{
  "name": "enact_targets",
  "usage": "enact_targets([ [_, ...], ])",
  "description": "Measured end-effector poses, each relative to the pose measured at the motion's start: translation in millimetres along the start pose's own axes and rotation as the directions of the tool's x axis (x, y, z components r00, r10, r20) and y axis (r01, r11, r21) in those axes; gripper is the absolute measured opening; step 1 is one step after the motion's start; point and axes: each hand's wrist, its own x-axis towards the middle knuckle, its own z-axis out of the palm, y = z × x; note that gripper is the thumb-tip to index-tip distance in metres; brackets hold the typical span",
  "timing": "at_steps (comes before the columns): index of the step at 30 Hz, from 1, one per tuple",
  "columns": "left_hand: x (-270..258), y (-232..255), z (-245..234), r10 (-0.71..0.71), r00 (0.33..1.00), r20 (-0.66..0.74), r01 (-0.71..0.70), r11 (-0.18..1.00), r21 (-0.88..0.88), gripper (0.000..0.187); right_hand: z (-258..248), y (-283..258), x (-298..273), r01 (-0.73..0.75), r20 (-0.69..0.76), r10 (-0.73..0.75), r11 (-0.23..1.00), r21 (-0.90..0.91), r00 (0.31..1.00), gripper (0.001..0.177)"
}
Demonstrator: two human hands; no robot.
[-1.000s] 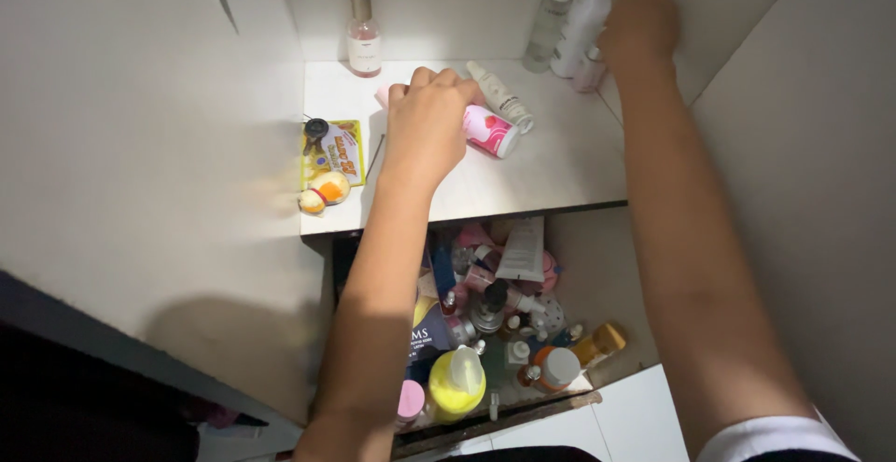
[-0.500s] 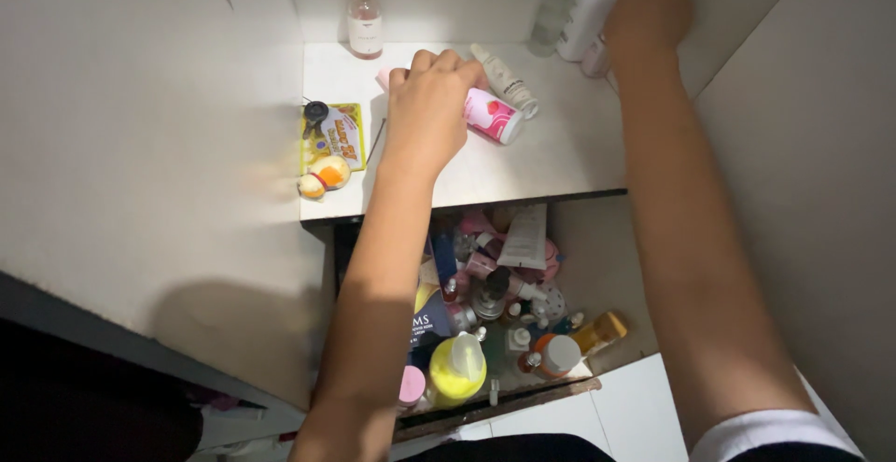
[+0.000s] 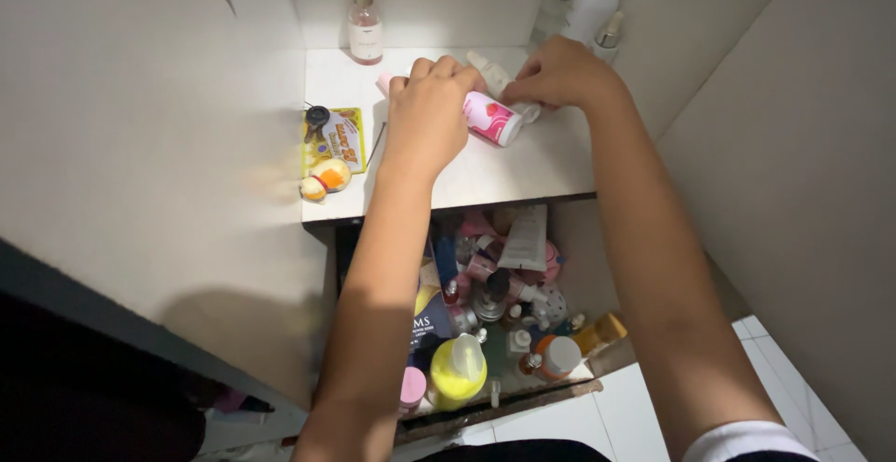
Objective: Organizing various skincare and cosmetic bottles and tubes on a cupboard shelf.
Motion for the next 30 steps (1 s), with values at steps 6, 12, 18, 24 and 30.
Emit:
enact_targets([
  [6,-1,1,-1,0.004,1.0,-0.008,-0.005,1.0,-0.006,0.035,4,29,9,0.093,-0.2,-0.028,0.941,0.325,0.979,0.038],
  [12,-1,0,4,0.005,1.0,-0.023,-0.005,1.0,-0.002,0.035,27,55,36,0.213,-0.55,-0.05,0.948,0.238,0.834,0.037],
  [18,-1,1,2,0.002,1.0,-0.025,-0.003,1.0,-0.015,0.036,36,55,62,0.224,-0.645,-0.102,0.968,0.11,0.757,0.035],
  [24,-2,1,-1,0.018,0.999,-0.03,-0.018,1.0,-0.013,0.032,45,41,72,0.165,-0.712,-0.01,0.975,0.15,0.702,0.04],
  [30,-1,4,-3,0.011,0.999,-0.034,-0.011,1.0,-0.006,0.034,46,46,79,0.086,-0.741,0.01,0.992,0.092,0.672,0.037],
])
